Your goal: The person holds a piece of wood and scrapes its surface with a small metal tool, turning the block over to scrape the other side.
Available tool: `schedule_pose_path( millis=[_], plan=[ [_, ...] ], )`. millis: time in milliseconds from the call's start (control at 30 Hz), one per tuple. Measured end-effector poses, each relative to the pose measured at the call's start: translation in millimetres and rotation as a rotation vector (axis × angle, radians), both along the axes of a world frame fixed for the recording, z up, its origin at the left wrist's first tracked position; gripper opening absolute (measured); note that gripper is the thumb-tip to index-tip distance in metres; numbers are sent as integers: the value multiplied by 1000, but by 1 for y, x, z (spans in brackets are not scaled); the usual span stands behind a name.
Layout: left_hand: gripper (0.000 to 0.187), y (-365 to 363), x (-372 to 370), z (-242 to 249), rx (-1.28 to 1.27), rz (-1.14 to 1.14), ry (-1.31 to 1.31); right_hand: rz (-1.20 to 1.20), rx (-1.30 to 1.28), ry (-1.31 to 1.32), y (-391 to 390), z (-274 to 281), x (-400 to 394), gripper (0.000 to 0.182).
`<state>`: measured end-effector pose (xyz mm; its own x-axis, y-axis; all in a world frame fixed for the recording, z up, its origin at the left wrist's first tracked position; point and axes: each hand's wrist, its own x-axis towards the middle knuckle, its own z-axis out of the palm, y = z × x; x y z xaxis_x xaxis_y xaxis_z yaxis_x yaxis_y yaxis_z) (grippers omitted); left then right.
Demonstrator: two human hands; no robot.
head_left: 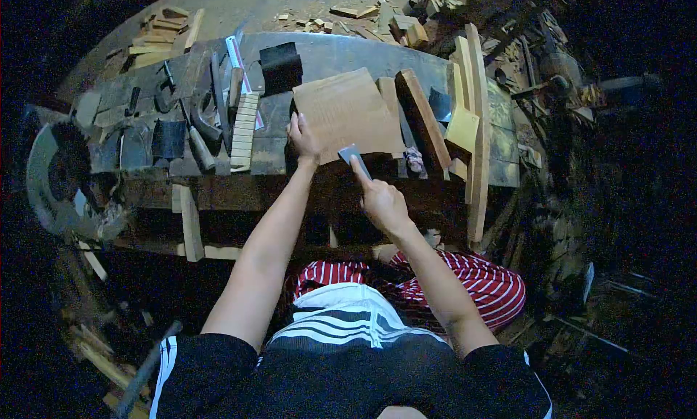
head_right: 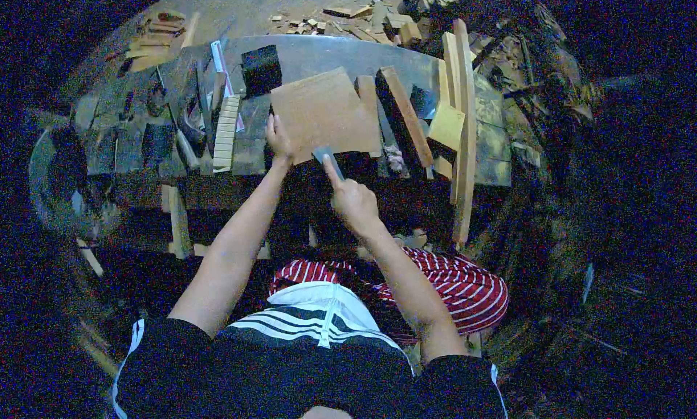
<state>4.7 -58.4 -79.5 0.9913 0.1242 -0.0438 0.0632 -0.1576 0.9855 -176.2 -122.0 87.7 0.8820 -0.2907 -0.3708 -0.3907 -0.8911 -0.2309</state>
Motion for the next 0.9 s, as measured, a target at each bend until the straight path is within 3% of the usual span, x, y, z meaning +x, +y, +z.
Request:
schedule_pose_path(
  millis=[100,267,467,600,667,733,900],
  plan=[
    [51,-3,-2,9,-37,-4,34,2,13,-63,-5,-6,39,70],
    [53,-3,9,-40,-57,-36,12,-8,7,-184,-3,-25,56,69],
    [53,-3,-8,18,-168,11,99,16,-20,-111,24,-9,-8,71],
    [53,-5,-8,8,-245,25,85,35,-35,-105,23,-9,16,74],
    [54,-1,-9,14,-58,5,66,54,-40,-110,19,-13,46,74],
    [54,1,-10,16,-37,-7,54,38,-43,-197,18,-22,66,73],
    [53,0,-8,7,-69,-24,70,59,-67,-227,19,-24,51,71]
  ],
)
